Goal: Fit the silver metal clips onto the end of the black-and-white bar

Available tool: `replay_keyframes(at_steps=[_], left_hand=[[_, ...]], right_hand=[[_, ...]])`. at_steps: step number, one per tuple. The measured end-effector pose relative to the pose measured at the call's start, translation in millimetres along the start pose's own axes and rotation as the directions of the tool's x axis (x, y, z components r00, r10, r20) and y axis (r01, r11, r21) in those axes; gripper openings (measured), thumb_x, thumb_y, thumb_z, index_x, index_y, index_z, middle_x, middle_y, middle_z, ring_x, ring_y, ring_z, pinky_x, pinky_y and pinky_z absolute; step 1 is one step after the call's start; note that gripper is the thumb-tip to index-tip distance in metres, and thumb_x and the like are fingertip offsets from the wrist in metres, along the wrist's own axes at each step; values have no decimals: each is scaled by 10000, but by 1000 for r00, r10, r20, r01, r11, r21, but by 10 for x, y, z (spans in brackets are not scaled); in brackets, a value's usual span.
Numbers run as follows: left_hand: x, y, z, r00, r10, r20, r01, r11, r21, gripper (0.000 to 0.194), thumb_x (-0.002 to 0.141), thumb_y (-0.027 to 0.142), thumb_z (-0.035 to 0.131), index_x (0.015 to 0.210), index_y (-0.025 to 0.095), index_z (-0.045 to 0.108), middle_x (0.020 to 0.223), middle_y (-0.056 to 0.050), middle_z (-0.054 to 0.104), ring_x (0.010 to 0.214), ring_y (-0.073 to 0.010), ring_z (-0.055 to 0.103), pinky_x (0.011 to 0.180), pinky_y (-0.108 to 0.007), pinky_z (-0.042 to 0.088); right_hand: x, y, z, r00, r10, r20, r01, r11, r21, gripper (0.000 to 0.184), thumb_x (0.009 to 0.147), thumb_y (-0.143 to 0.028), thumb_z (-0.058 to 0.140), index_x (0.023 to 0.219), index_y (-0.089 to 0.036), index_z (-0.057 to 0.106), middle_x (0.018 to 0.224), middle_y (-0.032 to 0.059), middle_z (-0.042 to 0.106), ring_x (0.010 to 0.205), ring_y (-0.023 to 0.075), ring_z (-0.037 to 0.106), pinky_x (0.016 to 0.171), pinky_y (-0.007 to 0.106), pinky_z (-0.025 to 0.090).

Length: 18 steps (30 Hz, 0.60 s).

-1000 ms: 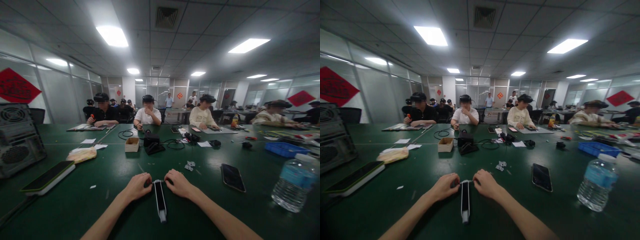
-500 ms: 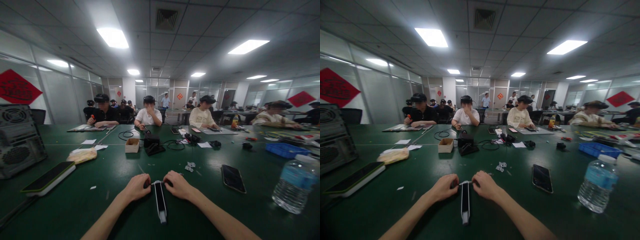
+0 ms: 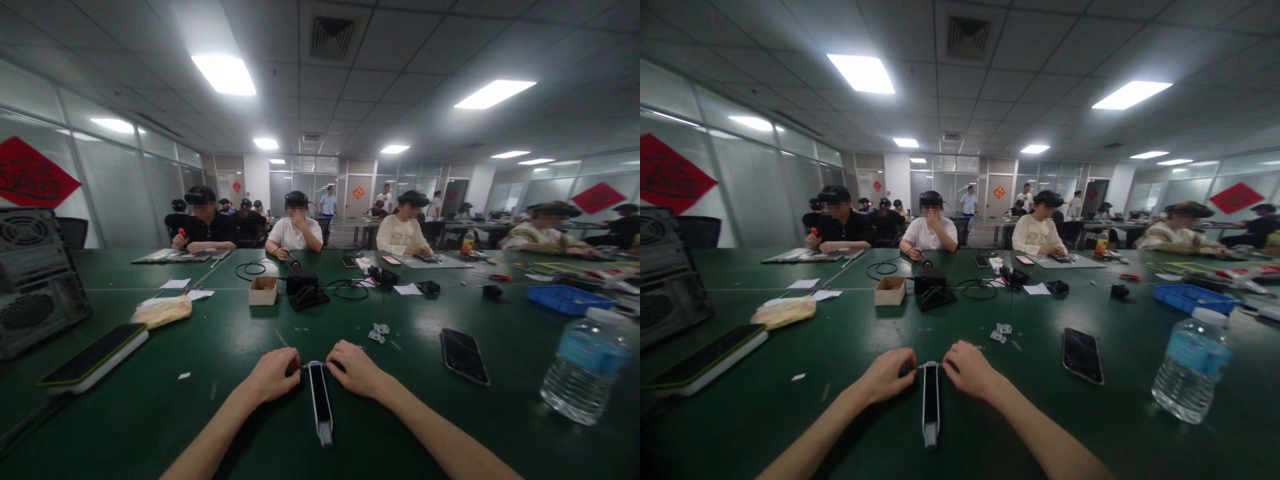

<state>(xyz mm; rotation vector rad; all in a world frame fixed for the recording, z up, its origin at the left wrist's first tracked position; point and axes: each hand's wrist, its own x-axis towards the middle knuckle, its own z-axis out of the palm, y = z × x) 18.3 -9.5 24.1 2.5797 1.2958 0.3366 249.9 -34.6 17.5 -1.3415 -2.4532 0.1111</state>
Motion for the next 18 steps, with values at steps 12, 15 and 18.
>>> replay_keyframes(at_steps=[12, 15, 18], left_hand=[[6, -18, 20, 1000, 9, -4, -10, 999, -39, 151, 834, 304, 484, 898, 199, 572, 850, -9, 620, 765, -153, 562, 664, -248, 393], [11, -34, 25, 1000, 18, -16, -19, 998, -53, 158, 844, 310, 471, 886, 197, 573, 846, -11, 617, 755, -151, 557, 668, -247, 393], [17, -37, 28, 999, 28, -21, -29, 998, -50, 169, 850, 313, 461, 887, 192, 573, 853, -19, 616, 756, -154, 554, 673, -250, 394]], right_hand=[[-1, -36, -46, 1000, 13, 23, -13, 1000, 1, 238, 911, -246, 445, 969, -158, 657, 921, 65, 613, 848, 166, 523, 747, 277, 423], [3, -26, -32, 1000, 5, 17, -5, 1000, -2, 238, 913, -247, 445, 965, -154, 658, 912, 68, 614, 846, 165, 523, 751, 278, 419], [9, -8, -8, 1000, -3, 12, 4, 1000, -13, 232, 910, -235, 445, 955, -150, 656, 903, 71, 614, 844, 165, 523, 755, 281, 416]])
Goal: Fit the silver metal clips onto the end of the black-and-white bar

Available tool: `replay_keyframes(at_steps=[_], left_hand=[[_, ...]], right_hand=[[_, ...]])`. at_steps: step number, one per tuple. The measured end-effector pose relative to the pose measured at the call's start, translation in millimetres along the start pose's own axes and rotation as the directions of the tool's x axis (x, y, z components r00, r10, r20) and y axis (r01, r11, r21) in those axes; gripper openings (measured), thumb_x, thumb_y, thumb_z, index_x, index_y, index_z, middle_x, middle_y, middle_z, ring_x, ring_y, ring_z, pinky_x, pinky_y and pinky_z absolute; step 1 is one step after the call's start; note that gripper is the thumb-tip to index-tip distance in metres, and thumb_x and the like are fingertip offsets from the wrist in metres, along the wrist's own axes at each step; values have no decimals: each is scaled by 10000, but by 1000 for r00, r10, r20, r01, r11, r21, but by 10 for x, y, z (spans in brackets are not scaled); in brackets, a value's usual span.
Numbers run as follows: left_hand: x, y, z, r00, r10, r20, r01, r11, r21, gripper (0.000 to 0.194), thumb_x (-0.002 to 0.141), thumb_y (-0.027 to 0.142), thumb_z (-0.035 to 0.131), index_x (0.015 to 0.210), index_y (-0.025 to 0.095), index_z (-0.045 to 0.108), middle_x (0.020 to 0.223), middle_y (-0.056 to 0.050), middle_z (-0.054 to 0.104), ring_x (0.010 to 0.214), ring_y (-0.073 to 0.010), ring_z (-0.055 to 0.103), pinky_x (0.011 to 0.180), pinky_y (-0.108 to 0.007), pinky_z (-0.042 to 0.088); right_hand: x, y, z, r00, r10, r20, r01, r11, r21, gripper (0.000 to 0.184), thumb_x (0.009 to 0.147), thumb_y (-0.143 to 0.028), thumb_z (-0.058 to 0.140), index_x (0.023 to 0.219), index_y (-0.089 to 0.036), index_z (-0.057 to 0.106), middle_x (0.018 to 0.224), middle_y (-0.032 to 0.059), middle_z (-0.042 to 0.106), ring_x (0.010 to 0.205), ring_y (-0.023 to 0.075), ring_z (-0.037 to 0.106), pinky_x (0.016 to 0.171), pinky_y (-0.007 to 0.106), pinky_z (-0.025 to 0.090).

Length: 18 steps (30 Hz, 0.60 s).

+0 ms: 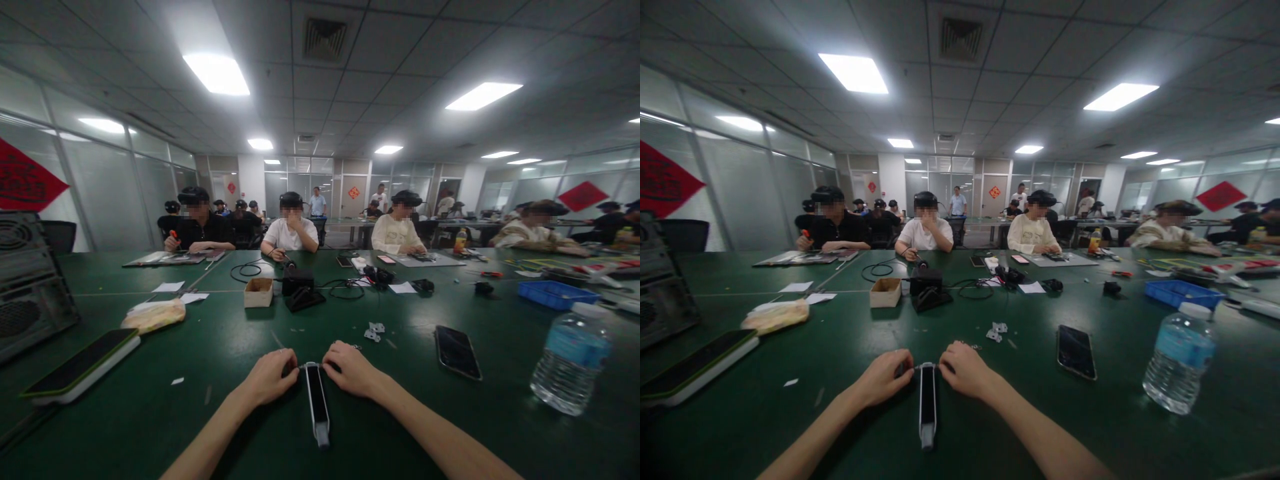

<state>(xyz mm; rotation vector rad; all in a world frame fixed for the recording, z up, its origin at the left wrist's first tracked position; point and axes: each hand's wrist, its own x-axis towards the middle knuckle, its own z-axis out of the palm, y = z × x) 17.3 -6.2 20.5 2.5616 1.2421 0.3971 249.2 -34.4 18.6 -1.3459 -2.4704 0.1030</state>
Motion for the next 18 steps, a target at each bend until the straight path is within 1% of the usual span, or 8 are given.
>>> replay_keyframes(at_steps=[6, 13, 18], left_hand=[[-1, 13, -1, 1000, 7, 6, -7, 1000, 17, 182, 863, 321, 452, 905, 187, 567, 861, -30, 616, 770, -166, 553, 680, -257, 392], [3, -23, 26, 1000, 27, 6, -27, 1000, -7, 191, 887, 334, 434, 931, 197, 560, 902, -19, 605, 781, -150, 554, 693, -249, 401], [2, 21, 21, 999, 31, 12, -31, 999, -13, 195, 891, 326, 429, 953, 197, 561, 918, -26, 610, 793, -155, 551, 719, -260, 418]], right_hand=[[4, 21, 27, 1000, -14, -7, 14, 1000, -1, 224, 906, -235, 448, 942, -154, 654, 901, 71, 613, 853, 169, 525, 764, 283, 415], [4, 16, 22, 1000, -5, 1, 5, 1000, 17, 225, 905, -231, 449, 941, -149, 655, 909, 68, 613, 840, 165, 522, 765, 290, 415], [-5, 2, 2, 1000, -4, -2, 4, 999, 36, 226, 912, -231, 446, 960, -147, 649, 912, 67, 609, 840, 161, 522, 756, 285, 419]])
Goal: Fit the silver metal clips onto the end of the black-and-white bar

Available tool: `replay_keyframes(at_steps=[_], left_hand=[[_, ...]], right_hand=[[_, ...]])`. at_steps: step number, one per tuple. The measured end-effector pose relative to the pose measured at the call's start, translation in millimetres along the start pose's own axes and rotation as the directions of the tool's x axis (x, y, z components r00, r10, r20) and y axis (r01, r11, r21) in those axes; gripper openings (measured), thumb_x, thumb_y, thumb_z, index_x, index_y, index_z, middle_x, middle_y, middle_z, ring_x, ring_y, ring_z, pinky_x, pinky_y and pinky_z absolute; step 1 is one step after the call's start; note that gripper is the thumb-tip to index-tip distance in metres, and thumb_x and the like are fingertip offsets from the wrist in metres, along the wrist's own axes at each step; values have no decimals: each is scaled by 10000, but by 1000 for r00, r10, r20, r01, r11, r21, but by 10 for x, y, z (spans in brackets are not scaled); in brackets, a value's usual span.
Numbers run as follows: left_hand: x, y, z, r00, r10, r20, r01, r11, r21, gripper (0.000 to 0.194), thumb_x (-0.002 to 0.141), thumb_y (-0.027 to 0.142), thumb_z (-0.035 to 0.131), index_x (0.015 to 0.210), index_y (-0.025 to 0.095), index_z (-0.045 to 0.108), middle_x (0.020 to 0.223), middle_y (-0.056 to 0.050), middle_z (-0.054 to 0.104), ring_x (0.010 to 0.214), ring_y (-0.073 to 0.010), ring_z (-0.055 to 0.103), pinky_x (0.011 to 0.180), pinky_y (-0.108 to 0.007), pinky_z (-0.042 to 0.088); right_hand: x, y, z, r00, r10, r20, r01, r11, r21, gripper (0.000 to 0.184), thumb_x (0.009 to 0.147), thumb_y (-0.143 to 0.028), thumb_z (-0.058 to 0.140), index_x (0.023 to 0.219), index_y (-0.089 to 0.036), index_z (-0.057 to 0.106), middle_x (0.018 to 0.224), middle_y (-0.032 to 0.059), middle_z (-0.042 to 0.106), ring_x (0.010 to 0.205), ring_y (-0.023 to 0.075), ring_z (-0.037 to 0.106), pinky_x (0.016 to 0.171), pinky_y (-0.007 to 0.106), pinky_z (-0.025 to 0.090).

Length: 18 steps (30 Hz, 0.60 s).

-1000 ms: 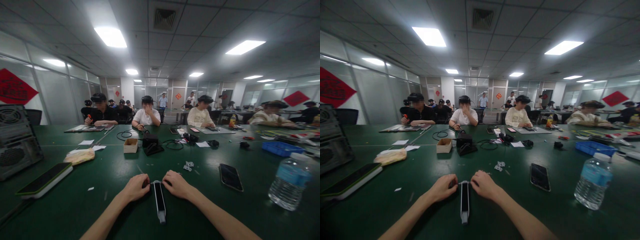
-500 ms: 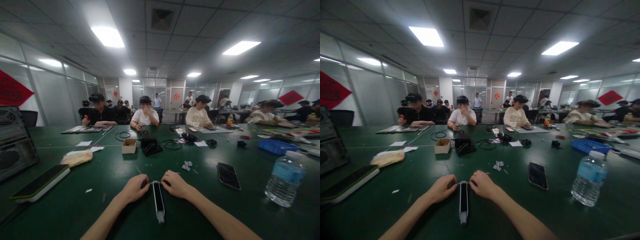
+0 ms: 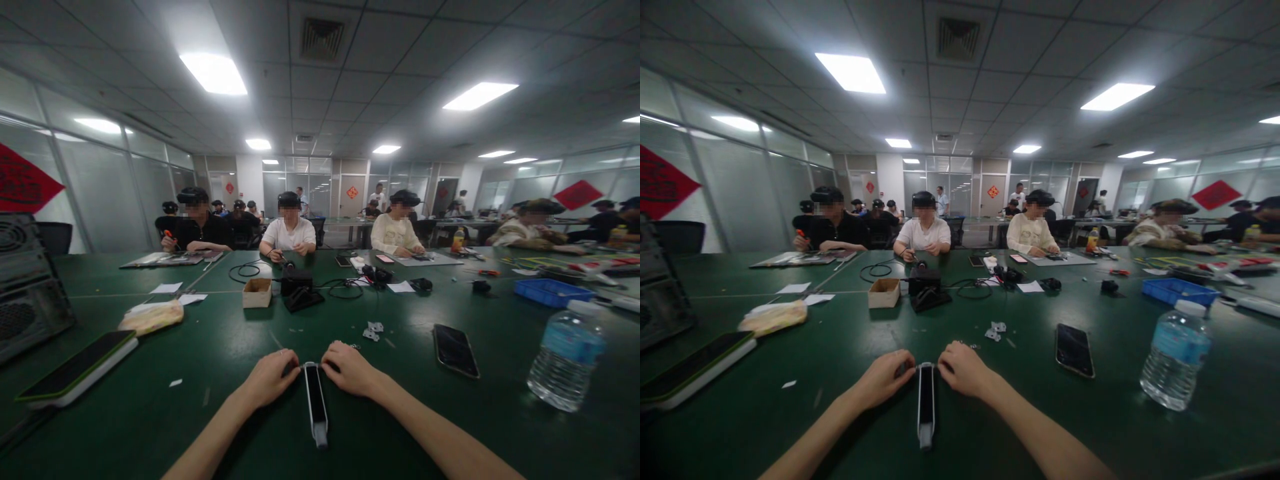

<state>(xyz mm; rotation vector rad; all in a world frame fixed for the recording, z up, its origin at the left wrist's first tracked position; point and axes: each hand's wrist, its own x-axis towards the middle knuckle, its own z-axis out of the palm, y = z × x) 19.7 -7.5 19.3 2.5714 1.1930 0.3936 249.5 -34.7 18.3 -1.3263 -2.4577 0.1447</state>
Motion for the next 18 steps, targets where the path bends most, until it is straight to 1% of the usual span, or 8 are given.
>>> replay_keyframes(at_steps=[4, 8, 15, 18], left_hand=[[-2, 29, 8, 1000, 25, -9, -25, 1000, -15, 178, 890, 299, 433, 954, 200, 566, 925, -24, 609, 791, -151, 556, 715, -256, 423], [5, 16, 32, 1000, 25, -17, -25, 1000, -9, 168, 881, 298, 448, 957, 204, 564, 939, -21, 610, 805, -155, 564, 712, -254, 419], [33, -41, 99, 999, 32, -38, -32, 999, 4, 161, 866, 291, 473, 971, 210, 564, 955, -13, 613, 827, -155, 569, 719, -247, 414], [35, -36, 99, 999, 28, -34, -28, 999, 17, 170, 869, 292, 469, 978, 208, 569, 956, -16, 615, 821, -153, 569, 721, -247, 415]], right_hand=[[-8, -21, -19, 1000, 5, 5, -5, 1000, 8, 228, 915, -230, 444, 965, -147, 651, 918, 65, 609, 836, 159, 524, 752, 281, 426], [-10, -13, -9, 1000, 8, 5, -8, 1000, 9, 230, 916, -233, 443, 971, -150, 650, 919, 66, 609, 844, 162, 526, 763, 285, 427], [19, 26, 50, 999, -37, -34, 36, 999, -16, 202, 893, -203, 471, 935, -138, 657, 897, 71, 621, 856, 167, 531, 806, 293, 419], [17, 27, 58, 999, -38, -36, 38, 999, -13, 204, 896, -199, 466, 940, -139, 656, 897, 72, 619, 850, 167, 530, 793, 292, 422]])
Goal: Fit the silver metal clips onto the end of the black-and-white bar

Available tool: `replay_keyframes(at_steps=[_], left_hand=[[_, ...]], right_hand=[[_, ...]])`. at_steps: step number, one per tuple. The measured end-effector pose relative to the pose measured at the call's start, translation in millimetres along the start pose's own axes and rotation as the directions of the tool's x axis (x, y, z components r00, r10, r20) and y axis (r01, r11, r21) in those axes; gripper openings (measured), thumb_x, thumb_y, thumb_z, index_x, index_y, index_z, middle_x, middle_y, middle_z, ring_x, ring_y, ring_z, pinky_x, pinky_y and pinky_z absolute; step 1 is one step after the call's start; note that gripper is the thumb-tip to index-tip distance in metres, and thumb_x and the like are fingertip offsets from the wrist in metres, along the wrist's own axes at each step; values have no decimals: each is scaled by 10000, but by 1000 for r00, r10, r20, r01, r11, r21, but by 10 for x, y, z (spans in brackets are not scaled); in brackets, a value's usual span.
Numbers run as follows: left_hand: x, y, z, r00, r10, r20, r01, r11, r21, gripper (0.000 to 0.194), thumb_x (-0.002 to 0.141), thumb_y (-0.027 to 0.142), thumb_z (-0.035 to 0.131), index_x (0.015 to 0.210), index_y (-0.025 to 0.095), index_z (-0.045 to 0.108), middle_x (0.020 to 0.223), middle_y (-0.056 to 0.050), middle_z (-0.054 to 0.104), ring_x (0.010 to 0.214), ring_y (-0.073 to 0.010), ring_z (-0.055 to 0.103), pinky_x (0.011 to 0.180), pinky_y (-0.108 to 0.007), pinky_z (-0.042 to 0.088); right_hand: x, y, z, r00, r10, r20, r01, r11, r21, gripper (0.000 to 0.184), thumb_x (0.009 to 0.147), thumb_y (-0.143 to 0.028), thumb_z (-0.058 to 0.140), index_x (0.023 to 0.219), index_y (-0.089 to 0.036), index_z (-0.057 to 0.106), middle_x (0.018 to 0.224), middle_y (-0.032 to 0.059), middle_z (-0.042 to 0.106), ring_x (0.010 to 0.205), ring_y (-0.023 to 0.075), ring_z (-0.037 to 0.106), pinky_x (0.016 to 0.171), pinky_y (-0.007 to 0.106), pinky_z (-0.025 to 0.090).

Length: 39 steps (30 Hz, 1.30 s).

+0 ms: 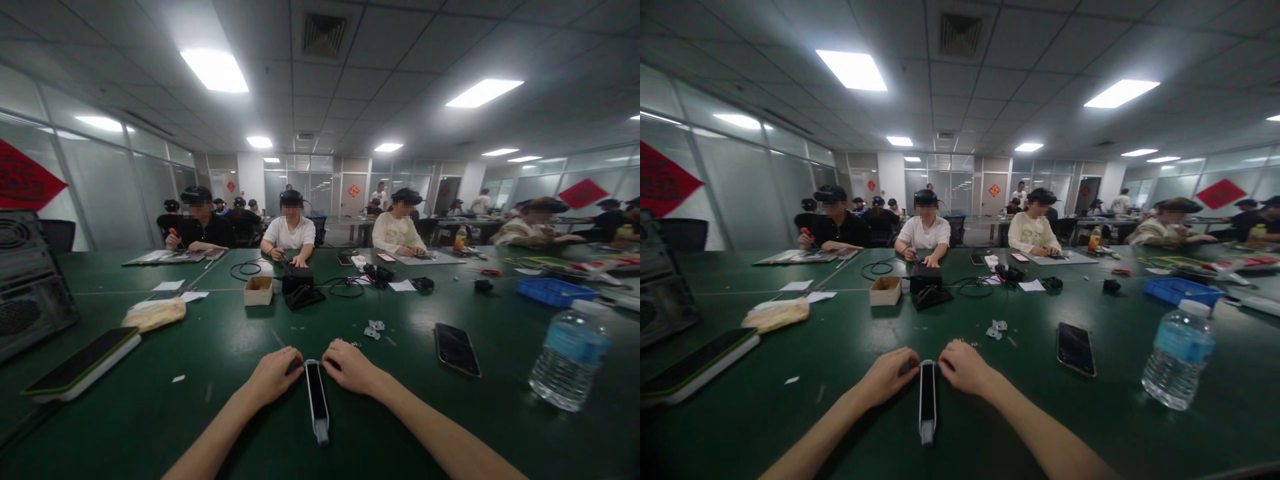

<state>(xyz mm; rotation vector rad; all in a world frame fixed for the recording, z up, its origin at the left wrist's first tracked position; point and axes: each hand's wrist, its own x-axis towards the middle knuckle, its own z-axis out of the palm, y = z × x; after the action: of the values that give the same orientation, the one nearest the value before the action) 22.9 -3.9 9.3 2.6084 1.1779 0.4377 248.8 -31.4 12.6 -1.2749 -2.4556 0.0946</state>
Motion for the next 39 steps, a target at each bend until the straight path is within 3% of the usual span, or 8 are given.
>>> replay_keyframes(at_steps=[39], left_hand=[[-11, 39, -50, 1000, 10, -23, -9, 999, 35, 155, 847, 276, 489, 949, 209, 584, 926, -6, 621, 790, -141, 573, 699, -237, 427]], right_hand=[[-16, -37, -67, 998, 48, 51, -49, 998, 36, 209, 903, -217, 460, 963, -152, 649, 931, 56, 609, 847, 158, 531, 770, 286, 438]])
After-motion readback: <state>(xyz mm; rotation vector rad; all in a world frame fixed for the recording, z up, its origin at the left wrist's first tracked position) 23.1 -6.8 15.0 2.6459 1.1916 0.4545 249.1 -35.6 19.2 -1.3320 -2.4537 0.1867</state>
